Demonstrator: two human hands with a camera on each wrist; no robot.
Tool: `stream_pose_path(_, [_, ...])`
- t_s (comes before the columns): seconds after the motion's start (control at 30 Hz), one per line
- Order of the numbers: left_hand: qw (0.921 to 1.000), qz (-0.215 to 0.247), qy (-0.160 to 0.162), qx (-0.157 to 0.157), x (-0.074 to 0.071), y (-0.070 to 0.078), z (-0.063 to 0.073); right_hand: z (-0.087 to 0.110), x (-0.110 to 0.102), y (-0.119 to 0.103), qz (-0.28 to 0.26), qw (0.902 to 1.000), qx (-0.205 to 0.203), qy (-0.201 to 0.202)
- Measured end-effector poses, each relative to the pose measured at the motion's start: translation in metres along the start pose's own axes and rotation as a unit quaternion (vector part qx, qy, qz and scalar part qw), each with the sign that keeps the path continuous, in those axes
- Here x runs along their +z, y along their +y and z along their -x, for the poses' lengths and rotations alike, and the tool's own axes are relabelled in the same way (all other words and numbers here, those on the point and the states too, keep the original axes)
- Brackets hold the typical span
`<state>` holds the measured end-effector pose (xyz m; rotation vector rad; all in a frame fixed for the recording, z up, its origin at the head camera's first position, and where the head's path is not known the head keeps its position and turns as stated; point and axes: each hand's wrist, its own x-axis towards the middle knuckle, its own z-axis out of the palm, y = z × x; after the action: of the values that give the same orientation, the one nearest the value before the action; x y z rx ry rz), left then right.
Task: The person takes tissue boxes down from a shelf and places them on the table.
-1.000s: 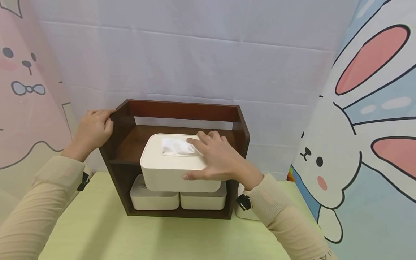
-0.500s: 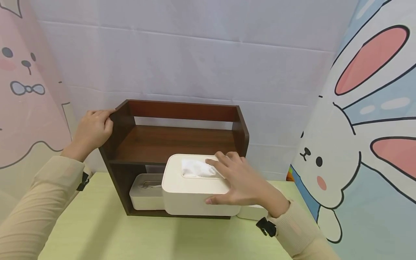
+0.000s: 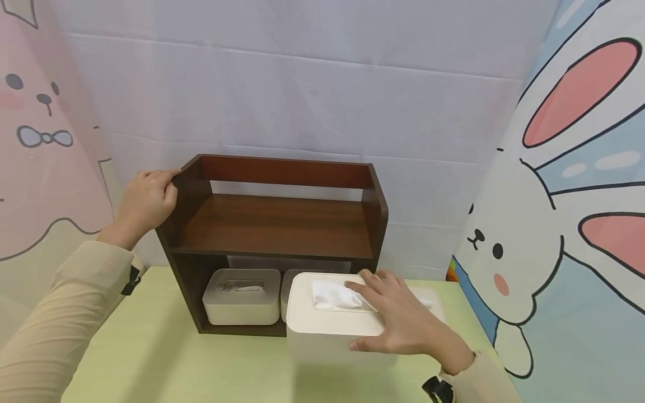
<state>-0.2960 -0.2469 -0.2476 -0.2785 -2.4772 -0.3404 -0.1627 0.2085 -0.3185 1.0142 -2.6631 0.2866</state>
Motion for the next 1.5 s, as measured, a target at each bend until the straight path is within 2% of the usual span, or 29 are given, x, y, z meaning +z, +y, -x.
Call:
stream_pose_path(0.43, [0.9999, 0.004, 0.011, 0.006, -0.001, -0.001, 0.0, 0.049, 0.045, 0.029, -0.027, 0.9982, 0.053, -0.009])
stream_pose_path(0.77, [0.9999, 0.008, 0.008, 0.003, -0.002, -0.003, 0.0, 0.081, 0.075, 0.047, -0.022, 0.9969, 0.076, -0.009])
stream_pose_path(0.9, [1.0, 0.006, 0.004, 0.001, -0.001, -0.003, 0.0, 0.091, 0.084, 0.052, -0.014, 0.9962, 0.086, 0.003])
stream_pose_path(1.07, [1.0, 0.008, 0.004, 0.002, -0.001, -0.002, -0.001, 0.102, 0.095, 0.062, -0.01, 0.9965, 0.079, 0.024])
stream_pose_path(1.5, [0.9999, 0.007, 0.008, 0.007, 0.0, -0.002, -0.001, 0.124, 0.114, 0.083, 0.004, 0.9971, 0.069, 0.032])
